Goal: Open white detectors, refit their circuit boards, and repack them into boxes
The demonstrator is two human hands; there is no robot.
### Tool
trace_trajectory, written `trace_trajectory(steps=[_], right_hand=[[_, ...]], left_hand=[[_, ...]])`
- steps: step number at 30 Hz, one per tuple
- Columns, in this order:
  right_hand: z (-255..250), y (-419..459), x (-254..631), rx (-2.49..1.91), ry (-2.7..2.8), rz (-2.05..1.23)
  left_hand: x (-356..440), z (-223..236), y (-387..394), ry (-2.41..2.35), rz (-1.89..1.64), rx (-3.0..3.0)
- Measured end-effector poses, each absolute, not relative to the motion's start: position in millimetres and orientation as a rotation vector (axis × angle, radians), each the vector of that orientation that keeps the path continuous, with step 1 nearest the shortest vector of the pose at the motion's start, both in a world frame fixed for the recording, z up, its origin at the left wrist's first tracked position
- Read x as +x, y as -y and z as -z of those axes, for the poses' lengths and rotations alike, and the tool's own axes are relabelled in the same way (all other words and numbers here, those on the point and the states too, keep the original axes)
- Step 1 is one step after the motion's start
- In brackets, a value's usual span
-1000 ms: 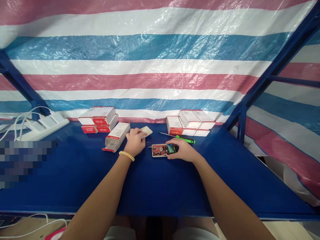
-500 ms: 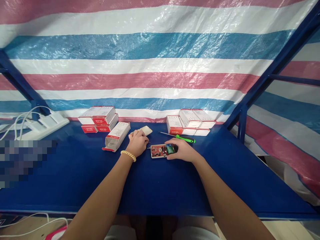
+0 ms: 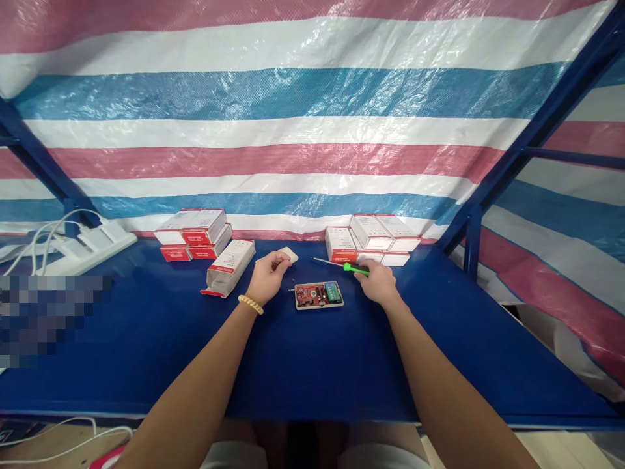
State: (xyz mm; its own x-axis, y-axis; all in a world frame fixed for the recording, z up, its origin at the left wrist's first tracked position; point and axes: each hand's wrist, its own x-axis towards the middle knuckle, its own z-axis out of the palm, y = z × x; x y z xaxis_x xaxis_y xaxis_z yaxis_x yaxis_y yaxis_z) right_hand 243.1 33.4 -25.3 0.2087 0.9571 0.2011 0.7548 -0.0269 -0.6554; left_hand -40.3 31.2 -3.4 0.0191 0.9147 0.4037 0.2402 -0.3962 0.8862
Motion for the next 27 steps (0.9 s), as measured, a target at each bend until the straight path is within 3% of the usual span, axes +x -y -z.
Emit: trace_trajectory(steps=[7, 27], right_hand=[[9, -23, 230, -1.244, 1.656, -0.663], [15, -22, 221, -1.282, 1.764, -0.684]], left_hand=[[-40, -3, -32, -0.876, -1.555, 1.177], [-36, -1, -30, -0.782, -1.468, 1.166]])
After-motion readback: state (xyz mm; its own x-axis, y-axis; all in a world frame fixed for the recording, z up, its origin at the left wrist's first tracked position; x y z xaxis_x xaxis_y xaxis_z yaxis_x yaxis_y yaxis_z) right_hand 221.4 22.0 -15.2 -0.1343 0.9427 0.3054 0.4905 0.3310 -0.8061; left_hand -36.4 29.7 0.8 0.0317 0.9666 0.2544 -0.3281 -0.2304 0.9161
